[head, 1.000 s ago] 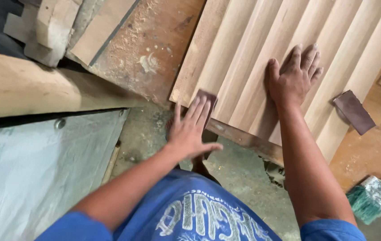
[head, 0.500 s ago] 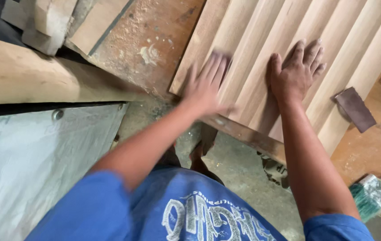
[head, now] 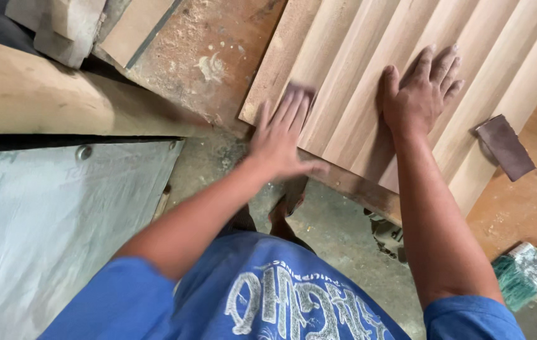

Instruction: The person sands a corrugated wooden panel on a workbench using a sanding block. They smooth the ridges and edges of the wood, then use a brush to sweep away sawdust before continuing to sand the surface.

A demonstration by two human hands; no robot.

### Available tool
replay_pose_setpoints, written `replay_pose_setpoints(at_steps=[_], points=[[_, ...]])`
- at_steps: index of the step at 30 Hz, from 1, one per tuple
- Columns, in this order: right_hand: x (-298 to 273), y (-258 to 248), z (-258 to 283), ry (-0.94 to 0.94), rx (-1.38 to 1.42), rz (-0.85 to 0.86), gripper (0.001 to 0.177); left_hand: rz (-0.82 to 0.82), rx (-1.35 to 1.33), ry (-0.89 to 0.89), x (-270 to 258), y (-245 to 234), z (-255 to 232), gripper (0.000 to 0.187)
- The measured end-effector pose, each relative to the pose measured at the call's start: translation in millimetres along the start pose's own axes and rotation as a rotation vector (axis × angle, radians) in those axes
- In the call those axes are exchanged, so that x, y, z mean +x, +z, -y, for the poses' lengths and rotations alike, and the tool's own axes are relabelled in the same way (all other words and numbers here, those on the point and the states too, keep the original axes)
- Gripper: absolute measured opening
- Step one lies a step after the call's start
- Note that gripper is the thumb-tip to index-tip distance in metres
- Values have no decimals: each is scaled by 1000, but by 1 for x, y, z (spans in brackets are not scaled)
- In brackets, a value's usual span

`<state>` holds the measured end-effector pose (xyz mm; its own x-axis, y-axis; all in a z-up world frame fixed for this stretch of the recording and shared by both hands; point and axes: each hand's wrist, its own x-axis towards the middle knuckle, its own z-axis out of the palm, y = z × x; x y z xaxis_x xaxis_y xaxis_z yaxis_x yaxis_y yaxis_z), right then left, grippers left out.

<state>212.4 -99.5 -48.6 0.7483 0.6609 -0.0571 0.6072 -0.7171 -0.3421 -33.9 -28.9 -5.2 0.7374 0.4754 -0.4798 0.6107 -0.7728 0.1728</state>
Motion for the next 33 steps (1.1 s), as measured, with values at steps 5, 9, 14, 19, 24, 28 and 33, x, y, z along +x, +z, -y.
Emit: replay_pose_setpoints(at_steps=[5, 9, 14, 19, 24, 28, 33], points=[[-6, 0, 1, -5, 16, 25, 83, -16, -7, -25, 16, -13, 0, 142], [-12, 2, -4, 0, -9, 43, 81, -20, 32, 22, -45, 37, 0, 147], [-9, -10, 12, 73, -45, 109, 83, 50, 52, -19, 39, -30, -2, 142], [-2, -5, 7, 30, -18, 48, 83, 57, 125, 13, -43, 11, 2, 147], [-5, -8, 11, 34, -35, 60, 82, 119, 102, -29, 15, -23, -3, 141], [0, 2, 2, -12, -20, 9, 82, -26, 162, 12, 36, -12, 6, 143], [1, 1, 3, 24, -31, 25, 83, 142, 90, 11, -29, -6, -2, 145]])
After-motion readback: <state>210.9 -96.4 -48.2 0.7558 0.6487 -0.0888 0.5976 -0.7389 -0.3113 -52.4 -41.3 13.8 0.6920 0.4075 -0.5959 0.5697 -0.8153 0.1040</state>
